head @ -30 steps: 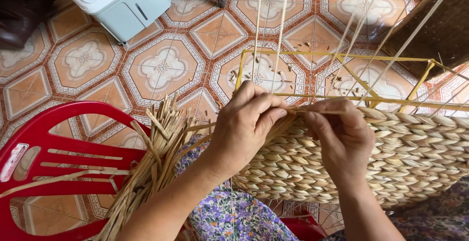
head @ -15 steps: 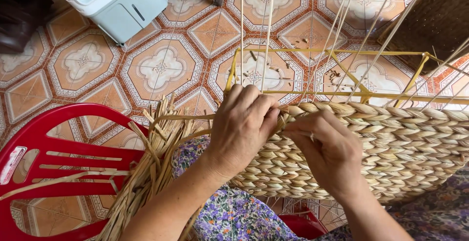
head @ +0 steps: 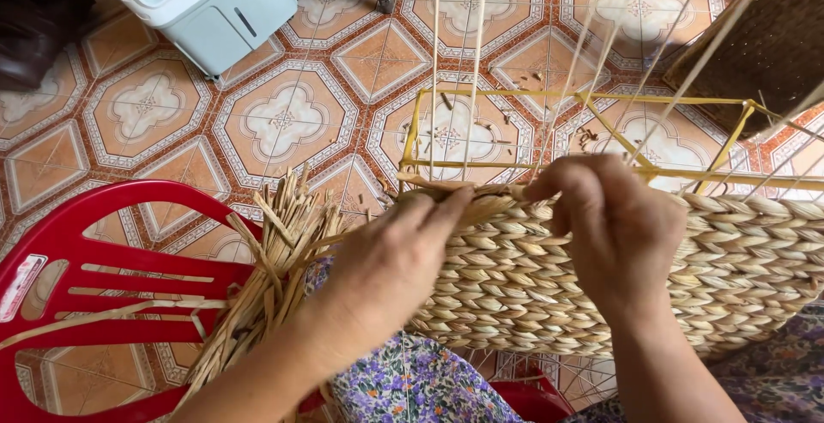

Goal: Weave a basket using dried natural fibers over a metal wire frame.

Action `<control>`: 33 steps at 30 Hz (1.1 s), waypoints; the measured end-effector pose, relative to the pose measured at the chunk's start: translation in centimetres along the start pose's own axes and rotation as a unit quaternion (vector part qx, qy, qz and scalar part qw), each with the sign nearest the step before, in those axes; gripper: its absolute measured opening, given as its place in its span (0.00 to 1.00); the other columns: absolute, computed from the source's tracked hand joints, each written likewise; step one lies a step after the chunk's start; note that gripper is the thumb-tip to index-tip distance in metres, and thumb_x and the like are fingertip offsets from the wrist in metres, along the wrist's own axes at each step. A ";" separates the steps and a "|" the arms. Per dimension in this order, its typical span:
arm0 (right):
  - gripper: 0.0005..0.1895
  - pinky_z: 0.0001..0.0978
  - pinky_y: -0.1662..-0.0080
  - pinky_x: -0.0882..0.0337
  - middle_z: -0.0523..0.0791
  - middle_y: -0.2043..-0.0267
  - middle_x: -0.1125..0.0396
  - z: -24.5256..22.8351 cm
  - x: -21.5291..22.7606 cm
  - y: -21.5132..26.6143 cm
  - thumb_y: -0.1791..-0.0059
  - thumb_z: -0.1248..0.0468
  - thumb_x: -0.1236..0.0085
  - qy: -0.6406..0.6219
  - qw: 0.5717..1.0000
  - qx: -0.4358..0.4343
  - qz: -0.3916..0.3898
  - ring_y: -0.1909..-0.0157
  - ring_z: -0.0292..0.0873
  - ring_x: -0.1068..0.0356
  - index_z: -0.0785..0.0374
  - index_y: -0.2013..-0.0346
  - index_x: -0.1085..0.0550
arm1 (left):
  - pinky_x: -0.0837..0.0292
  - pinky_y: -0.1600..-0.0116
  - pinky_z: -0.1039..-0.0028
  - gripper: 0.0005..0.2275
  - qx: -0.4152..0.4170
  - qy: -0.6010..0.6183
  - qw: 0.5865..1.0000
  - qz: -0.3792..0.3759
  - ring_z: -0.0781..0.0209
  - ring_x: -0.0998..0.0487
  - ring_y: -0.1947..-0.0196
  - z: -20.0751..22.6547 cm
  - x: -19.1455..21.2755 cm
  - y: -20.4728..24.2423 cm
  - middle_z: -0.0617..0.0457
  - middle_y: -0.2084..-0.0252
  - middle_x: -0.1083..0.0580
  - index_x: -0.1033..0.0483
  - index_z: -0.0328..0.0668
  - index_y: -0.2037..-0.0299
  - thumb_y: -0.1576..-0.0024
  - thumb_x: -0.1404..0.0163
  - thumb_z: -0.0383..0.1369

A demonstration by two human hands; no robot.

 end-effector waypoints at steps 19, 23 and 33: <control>0.06 0.39 0.64 0.24 0.49 0.63 0.28 -0.3 -5.3 -0.4 0.46 0.69 0.43 0.091 0.973 0.191 -0.092 0.64 0.48 0.23 0.66 0.55 0.30 | 0.26 0.70 0.78 0.06 0.081 0.076 0.991 0.071 0.65 0.25 0.72 -4.1 -0.1 -2.6 0.49 0.67 0.23 0.21 0.29 0.53 0.35 0.46 0.26; 0.06 0.30 0.68 0.26 0.46 0.64 0.26 1.2 -5.1 -1.1 0.45 0.71 0.49 -0.020 0.986 0.075 -0.147 0.70 0.38 0.26 0.66 0.53 0.32 | 0.24 0.66 0.75 0.06 0.042 0.257 0.960 0.105 0.64 0.21 0.71 -3.5 1.9 -4.5 0.51 0.68 0.21 0.20 0.34 0.57 0.37 0.46 0.30; 0.07 0.26 0.70 0.25 0.45 0.69 0.23 0.4 -6.0 -0.2 0.48 0.71 0.43 0.028 0.995 0.063 -0.071 0.71 0.32 0.25 0.63 0.56 0.22 | 0.15 0.56 0.80 0.16 0.072 0.504 0.848 0.149 0.65 0.16 0.57 -1.3 3.8 -0.8 0.50 0.53 0.20 0.22 0.44 0.54 0.33 0.59 0.44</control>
Point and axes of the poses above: each hand's wrist, its own y-axis away from the middle knuckle, its own x-axis out of the back of the hand, z = x × y, the point moved 7 cm from there along -y, towards the middle knuckle
